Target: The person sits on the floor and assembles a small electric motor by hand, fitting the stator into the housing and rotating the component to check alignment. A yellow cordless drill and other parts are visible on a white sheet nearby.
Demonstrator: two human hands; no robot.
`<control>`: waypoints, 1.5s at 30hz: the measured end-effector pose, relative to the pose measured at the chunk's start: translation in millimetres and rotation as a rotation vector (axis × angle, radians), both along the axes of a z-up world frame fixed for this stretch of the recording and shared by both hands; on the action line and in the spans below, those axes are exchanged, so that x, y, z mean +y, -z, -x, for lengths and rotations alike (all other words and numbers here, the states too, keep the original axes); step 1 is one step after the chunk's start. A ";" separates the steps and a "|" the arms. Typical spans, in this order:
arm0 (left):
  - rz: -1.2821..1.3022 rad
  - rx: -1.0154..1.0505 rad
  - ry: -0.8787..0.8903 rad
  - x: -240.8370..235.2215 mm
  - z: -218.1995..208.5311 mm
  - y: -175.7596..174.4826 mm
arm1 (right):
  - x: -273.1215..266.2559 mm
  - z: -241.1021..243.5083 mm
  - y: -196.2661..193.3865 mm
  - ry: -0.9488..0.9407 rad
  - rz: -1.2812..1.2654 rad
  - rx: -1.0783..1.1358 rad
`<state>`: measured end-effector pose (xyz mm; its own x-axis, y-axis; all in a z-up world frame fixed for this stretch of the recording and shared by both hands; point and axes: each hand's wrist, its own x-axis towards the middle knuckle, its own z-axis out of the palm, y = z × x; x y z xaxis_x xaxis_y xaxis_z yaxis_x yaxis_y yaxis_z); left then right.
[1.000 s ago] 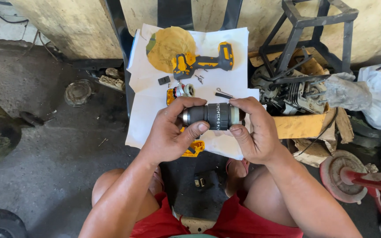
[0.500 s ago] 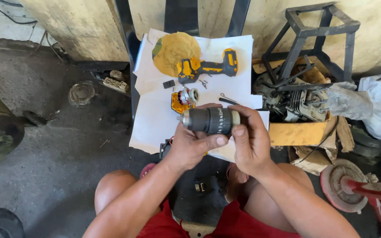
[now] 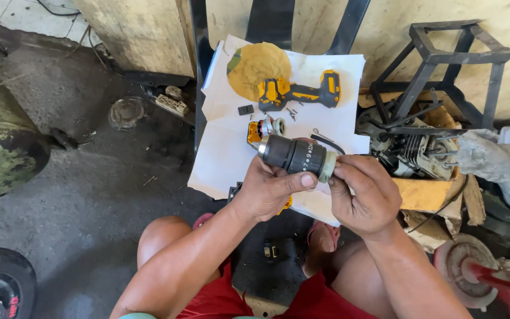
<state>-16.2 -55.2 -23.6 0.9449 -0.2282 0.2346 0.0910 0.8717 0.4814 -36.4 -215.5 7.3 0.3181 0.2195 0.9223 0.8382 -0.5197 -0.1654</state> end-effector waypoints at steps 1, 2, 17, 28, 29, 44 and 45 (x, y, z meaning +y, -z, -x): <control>0.002 0.001 -0.003 1.8 0.3 -0.7 | -1.9 -1.0 5.0 -0.003 0.002 0.001; -0.022 -0.009 0.005 2.9 -0.1 -1.4 | -4.5 -2.2 10.0 -0.009 -0.031 0.009; -0.202 -0.094 -0.003 10.2 -4.0 -4.5 | -3.7 2.6 16.7 -0.091 -0.167 0.391; 0.016 0.068 0.068 1.9 -4.6 22.0 | 1.4 2.7 -2.2 -0.011 -0.071 0.139; 0.017 0.089 0.064 1.6 -4.5 25.0 | 2.7 3.3 -5.1 -0.015 -0.050 0.128; 0.038 0.193 0.099 6.7 -5.4 30.7 | 12.8 4.4 -19.4 -0.003 -0.002 0.066; 0.037 0.193 0.094 6.5 -5.5 31.6 | 12.7 5.3 -17.9 -0.013 0.014 0.059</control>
<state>-10.7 -48.6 -55.1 0.9481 -0.3121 0.0614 0.2602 0.8719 0.4149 -41.7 -202.8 25.1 0.3691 0.2365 0.8988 0.8338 -0.5114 -0.2079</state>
